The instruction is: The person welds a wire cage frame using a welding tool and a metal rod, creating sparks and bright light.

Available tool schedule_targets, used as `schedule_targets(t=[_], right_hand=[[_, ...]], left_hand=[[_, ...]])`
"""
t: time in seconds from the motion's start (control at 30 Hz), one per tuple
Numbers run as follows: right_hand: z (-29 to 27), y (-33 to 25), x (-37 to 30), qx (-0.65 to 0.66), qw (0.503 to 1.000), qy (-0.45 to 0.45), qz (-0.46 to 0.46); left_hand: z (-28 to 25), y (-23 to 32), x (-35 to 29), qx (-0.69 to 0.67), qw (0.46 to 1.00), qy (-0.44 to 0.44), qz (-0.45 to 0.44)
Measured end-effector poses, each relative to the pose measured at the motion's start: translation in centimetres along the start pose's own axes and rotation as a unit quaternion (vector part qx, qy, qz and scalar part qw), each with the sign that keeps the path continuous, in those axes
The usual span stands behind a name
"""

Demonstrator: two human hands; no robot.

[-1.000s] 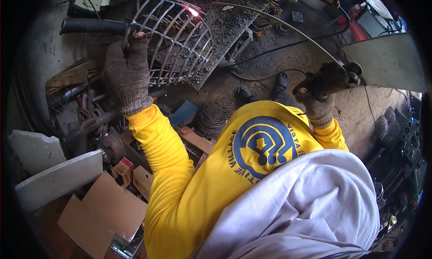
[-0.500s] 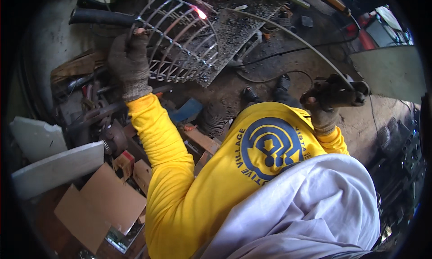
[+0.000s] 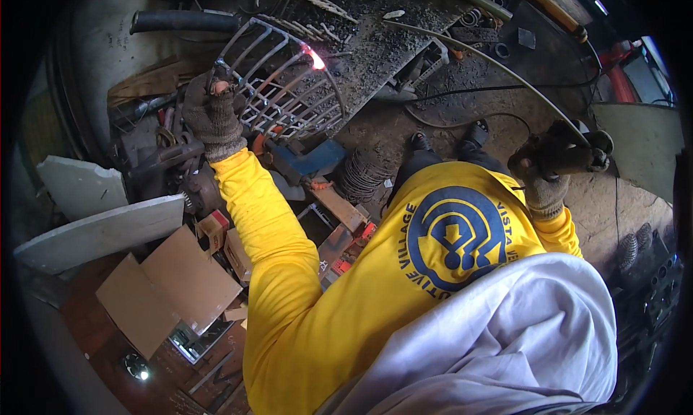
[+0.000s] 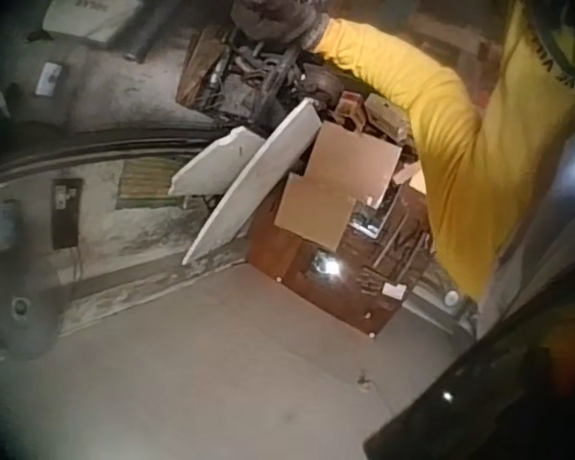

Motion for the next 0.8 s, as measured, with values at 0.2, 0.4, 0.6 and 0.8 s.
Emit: schedule_targets(t=[0.2,0.4,0.6,0.8], right_hand=[[3.0,-1.6,0.5,0.111,0.992,-0.051,0.000],[6.2,-2.1,-0.7,0.126,0.992,-0.017,-0.021],[8.2,-2.6,-2.0,0.089,0.994,0.028,-0.059],[8.8,-1.9,-2.7,0.045,0.997,0.010,-0.058]], left_hand=[[0.3,-0.4,0.3,-0.022,1.000,0.002,-0.022],[1.6,0.7,1.5,0.100,0.995,-0.004,-0.024],[2.5,1.6,2.1,0.114,0.992,-0.035,-0.048],[2.0,1.1,2.1,0.117,0.990,-0.025,-0.075]])
Point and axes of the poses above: each hand's wrist, its own x-axis towards the middle knuckle, its own z-axis out of the palm, y = z × x, the point moved 9 cm from there along x, towards the middle knuckle, and after that the axes turned 3 degrees about x, right-handed, at the moved point
